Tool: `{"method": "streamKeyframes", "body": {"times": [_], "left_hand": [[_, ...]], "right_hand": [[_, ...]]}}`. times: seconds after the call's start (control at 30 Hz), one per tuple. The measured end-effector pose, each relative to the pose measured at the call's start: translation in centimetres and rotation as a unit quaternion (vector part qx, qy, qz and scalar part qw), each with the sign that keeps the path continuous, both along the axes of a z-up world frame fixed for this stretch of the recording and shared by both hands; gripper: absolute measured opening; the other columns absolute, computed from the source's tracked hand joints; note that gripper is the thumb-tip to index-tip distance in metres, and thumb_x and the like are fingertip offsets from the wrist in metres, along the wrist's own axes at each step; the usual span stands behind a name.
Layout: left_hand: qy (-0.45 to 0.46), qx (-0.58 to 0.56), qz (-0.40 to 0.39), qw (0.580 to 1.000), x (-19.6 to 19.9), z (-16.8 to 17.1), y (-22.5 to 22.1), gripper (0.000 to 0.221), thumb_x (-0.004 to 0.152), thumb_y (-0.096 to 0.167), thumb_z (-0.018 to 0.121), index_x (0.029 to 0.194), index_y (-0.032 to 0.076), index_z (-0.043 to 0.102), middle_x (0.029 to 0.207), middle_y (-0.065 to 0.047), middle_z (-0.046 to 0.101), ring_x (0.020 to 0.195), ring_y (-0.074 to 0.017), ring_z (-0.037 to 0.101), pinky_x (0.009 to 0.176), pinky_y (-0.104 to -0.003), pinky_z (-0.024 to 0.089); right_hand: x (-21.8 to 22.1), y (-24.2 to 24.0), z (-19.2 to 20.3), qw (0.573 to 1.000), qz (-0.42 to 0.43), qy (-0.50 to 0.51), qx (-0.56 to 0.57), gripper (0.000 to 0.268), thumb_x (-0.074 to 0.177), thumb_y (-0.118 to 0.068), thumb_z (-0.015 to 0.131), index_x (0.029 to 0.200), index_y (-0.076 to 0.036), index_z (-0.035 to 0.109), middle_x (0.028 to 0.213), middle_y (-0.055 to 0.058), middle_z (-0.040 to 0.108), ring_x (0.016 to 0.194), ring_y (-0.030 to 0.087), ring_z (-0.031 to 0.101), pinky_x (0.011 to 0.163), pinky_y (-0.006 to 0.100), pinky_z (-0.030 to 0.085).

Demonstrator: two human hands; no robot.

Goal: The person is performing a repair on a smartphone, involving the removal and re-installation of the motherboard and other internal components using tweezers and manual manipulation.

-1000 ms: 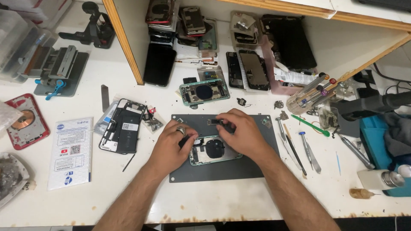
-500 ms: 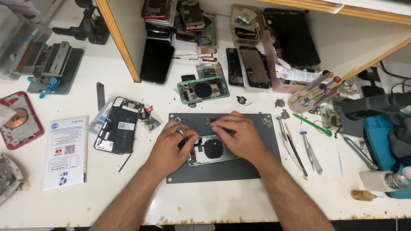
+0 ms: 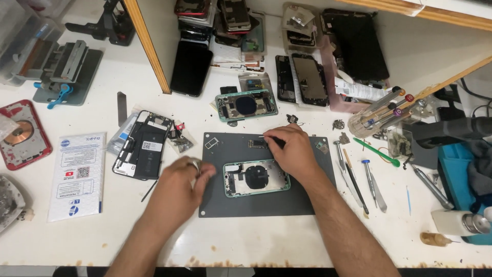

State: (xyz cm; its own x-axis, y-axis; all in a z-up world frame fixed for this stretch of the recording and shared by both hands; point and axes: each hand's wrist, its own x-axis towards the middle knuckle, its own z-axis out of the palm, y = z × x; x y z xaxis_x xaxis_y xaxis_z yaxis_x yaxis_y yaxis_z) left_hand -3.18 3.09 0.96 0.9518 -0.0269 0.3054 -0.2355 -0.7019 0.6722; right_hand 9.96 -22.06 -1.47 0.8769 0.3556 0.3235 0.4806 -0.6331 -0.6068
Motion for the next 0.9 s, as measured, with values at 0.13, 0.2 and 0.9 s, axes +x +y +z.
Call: {"method": "streamKeyframes", "body": {"times": [0.13,0.2,0.9], "left_hand": [[0.105,0.009,-0.119,0.987,-4.8,-2.7,-2.2,0.026,0.099,0.016,0.056,0.106,0.004,0.078,0.108,-0.015,0.073,0.090,-0.0269,0.076,0.098,-0.039,0.056],[-0.003,0.081,-0.260,0.962,-6.5,-5.1,-3.2,0.026,0.056,-0.017,0.058,0.078,-0.009,0.071,0.110,-0.016,0.073,0.096,-0.0321,0.060,0.079,-0.039,0.055],[0.182,0.062,-0.444,0.875,-8.2,-5.0,-6.0,0.044,0.104,0.034,0.049,0.144,0.014,0.053,0.096,-0.018,0.061,0.091,-0.0391,0.063,0.072,-0.047,0.049]], "right_hand": [[1.4,-0.2,-2.1,0.996,0.054,-0.064,-0.005,0.013,0.093,-0.014,0.073,0.103,-0.011,0.082,0.100,0.004,0.081,0.093,0.021,0.065,0.091,0.038,0.054],[1.7,0.1,-2.1,0.996,0.060,-0.055,-0.039,0.014,0.094,-0.015,0.073,0.103,-0.012,0.082,0.099,0.003,0.081,0.094,0.024,0.063,0.087,0.038,0.052],[2.0,0.8,-0.9,0.988,0.105,-0.010,-0.114,0.030,0.097,-0.015,0.061,0.123,-0.009,0.075,0.114,0.007,0.074,0.105,0.031,0.055,0.100,0.046,0.045]]}}
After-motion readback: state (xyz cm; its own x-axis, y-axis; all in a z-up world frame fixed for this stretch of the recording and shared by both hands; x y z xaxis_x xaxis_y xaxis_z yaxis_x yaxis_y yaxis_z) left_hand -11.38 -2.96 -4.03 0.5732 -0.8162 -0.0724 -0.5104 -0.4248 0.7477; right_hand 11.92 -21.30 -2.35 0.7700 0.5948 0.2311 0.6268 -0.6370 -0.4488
